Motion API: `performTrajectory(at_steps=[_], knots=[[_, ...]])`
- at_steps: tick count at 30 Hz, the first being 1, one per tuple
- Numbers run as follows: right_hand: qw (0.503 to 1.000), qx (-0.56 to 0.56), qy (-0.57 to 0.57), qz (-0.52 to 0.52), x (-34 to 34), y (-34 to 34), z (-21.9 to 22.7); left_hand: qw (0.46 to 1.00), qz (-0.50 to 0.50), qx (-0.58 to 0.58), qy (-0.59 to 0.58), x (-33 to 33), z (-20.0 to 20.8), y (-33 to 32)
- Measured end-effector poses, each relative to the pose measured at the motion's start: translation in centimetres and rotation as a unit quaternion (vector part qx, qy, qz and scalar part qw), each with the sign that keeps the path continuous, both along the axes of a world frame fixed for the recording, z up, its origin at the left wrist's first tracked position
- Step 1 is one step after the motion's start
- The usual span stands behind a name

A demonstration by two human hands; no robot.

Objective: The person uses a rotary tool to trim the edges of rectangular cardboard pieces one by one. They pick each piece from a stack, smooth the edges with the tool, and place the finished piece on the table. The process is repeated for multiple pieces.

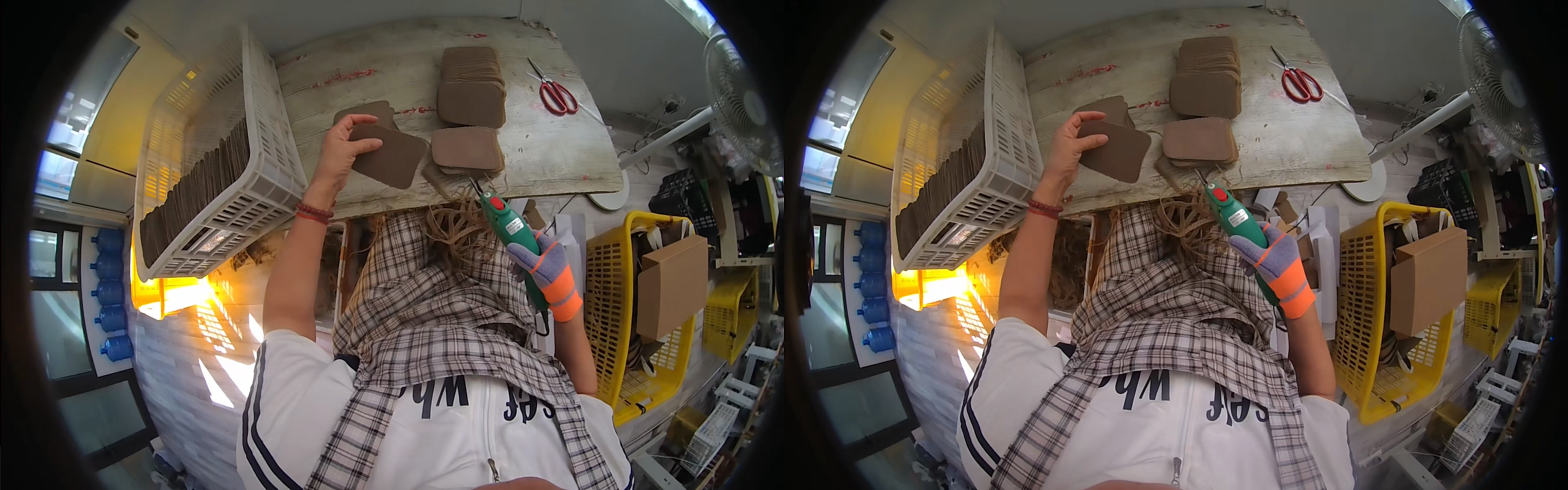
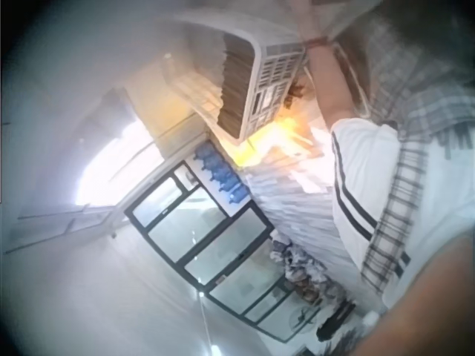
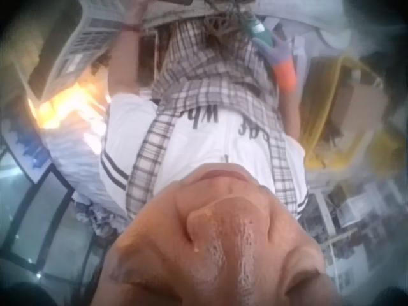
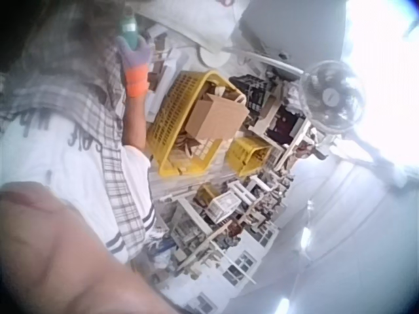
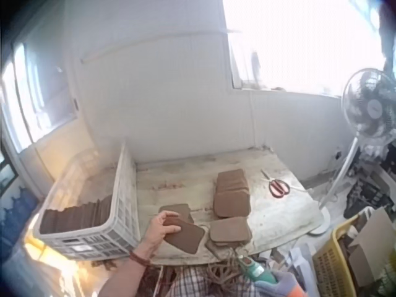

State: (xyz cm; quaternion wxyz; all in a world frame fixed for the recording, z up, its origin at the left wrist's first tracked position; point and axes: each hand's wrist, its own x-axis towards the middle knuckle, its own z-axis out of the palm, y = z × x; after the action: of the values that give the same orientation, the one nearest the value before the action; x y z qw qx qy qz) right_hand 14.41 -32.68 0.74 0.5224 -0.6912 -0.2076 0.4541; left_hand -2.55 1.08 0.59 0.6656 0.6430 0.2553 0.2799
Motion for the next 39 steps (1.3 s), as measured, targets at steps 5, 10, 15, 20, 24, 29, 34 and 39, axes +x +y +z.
performTrajectory(at_steps=[5,10,15,20,24,29,34,39], knots=[[1.0,-0.01,0.001,-0.024,-0.2,-1.7,-0.3,0.969,0.172,0.16,0.078,0.5,-2.6,6.2],[0.999,-0.002,0.011,-0.05,-0.4,-2.7,-1.2,0.693,0.314,0.588,0.274,2.4,-4.2,4.6],[0.999,-0.005,0.013,-0.049,-0.6,-3.1,-1.8,0.733,0.256,0.44,0.451,2.1,-5.3,4.8],[0.998,-0.019,-0.005,-0.051,-0.7,-3.0,-3.1,0.764,0.259,0.356,0.472,1.0,-5.1,3.6],[0.999,-0.015,-0.01,-0.034,-0.7,-2.3,-3.1,0.747,0.292,0.399,0.444,0.4,-5.3,2.6],[0.999,-0.018,-0.015,-0.033,-1.1,-1.6,-2.7,0.736,0.334,0.41,0.423,0.5,-5.2,1.3],[0.999,-0.031,-0.019,-0.026,-1.4,-1.0,-3.2,0.758,0.357,0.384,0.388,0.8,-5.6,1.7],[0.999,-0.033,-0.013,-0.017,-1.9,-0.1,-2.7,0.784,0.376,0.362,0.337,0.8,-7.0,1.9]])
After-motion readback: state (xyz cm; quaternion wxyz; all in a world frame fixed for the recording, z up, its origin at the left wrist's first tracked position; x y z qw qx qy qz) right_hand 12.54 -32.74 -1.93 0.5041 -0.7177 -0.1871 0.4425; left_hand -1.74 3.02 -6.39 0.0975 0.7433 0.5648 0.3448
